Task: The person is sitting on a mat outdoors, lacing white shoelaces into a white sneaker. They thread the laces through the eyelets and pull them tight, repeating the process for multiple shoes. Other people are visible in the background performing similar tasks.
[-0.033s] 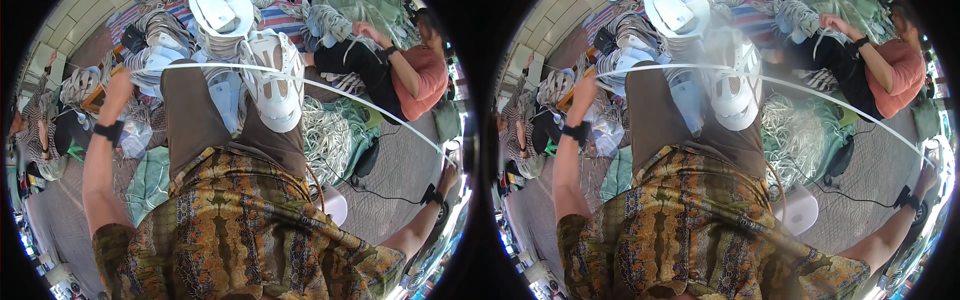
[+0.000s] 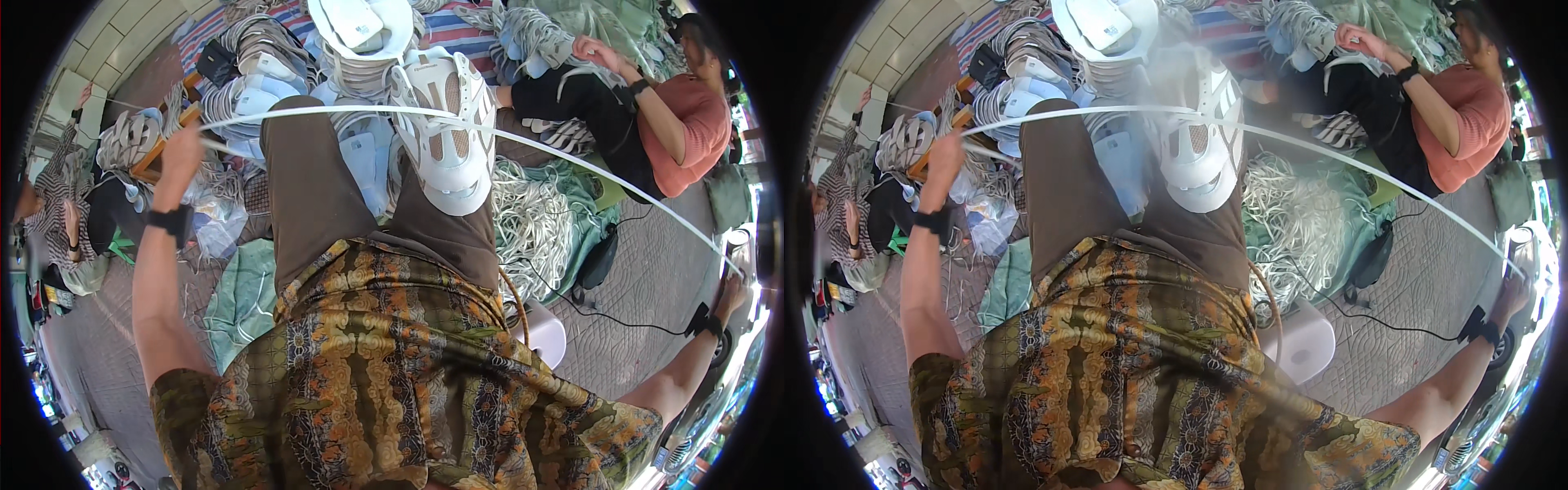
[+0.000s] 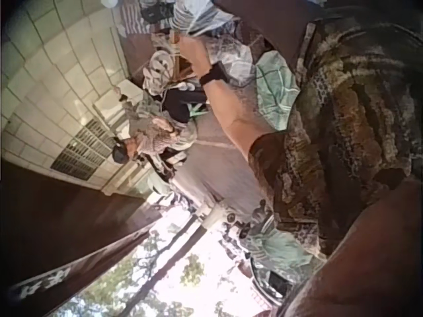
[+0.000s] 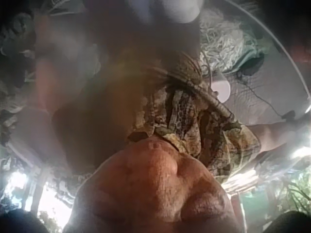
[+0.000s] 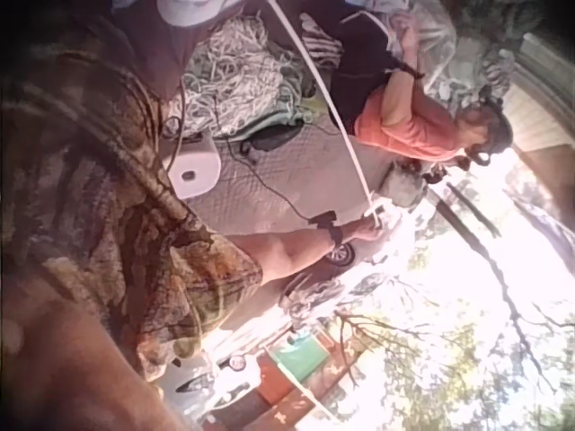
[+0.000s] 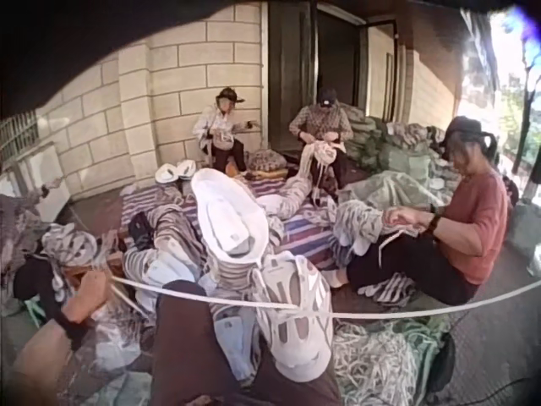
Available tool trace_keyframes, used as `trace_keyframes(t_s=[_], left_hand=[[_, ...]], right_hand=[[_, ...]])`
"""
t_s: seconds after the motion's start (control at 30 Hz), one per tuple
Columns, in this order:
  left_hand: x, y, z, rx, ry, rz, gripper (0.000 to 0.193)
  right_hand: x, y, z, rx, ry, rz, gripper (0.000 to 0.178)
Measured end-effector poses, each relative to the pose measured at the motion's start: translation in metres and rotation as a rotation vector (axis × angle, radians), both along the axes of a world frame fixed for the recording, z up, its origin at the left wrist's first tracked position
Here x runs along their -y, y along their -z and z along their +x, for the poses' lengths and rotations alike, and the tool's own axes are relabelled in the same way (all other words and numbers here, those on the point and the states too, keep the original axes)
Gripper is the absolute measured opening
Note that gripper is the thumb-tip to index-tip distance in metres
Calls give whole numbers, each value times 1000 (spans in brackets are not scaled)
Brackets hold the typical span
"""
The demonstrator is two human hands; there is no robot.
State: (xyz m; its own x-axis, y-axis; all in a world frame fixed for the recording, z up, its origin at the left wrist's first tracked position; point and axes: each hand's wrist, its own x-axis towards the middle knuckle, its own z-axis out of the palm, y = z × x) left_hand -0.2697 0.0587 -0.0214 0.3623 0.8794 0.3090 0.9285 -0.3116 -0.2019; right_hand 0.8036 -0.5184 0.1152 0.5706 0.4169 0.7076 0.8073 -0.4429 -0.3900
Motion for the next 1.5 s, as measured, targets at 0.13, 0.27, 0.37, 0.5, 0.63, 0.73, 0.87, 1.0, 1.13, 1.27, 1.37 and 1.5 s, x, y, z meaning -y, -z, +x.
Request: trace_keyframes(t_s=[0.13, 0.27, 0.37, 0.5, 0.63, 0.73, 0.87, 1.0, 1.13, 1.27, 1.37, 1.5], left_hand=[[-1, 53, -117, 17, -133, -32, 14], [34, 48, -234, -64, -367, 37, 14], [36, 116, -248, 113, -491, -96, 13], [121, 101, -365, 90, -628, -127, 14], [110, 144, -327, 328, -732, -105, 23], [149, 154, -317, 533, -905, -226, 27], [152, 178, -324, 465, -862, -182, 25], [195, 186, -378, 109, -763, -96, 25], [202, 203, -354, 322, -957, -295, 26], [219, 183, -381, 98, -844, -147, 24], [173, 194, -291, 454, -782, -294, 23], [142, 134, -171, 645, -413, -139, 25]], right_hand=[[56, -26, -31, 49, 225, -42, 36], [38, 14, -56, -32, 414, -55, 35], [99, -67, -73, 109, 341, 58, 35], [-20, -10, -71, 20, 213, 166, 31], [-74, -2, -118, -194, -210, 343, 36], [-221, 18, -264, -408, -638, 210, 34], [-323, 64, -424, -541, -876, -67, 15], [-392, 107, -495, -605, -1025, -95, 9], [-414, 120, -527, -603, -1039, -172, 7], [-429, 151, -530, -628, -1036, -169, 6], [-420, 137, -534, -410, -939, -222, 6], [-417, 138, -536, -316, -899, -229, 6]])
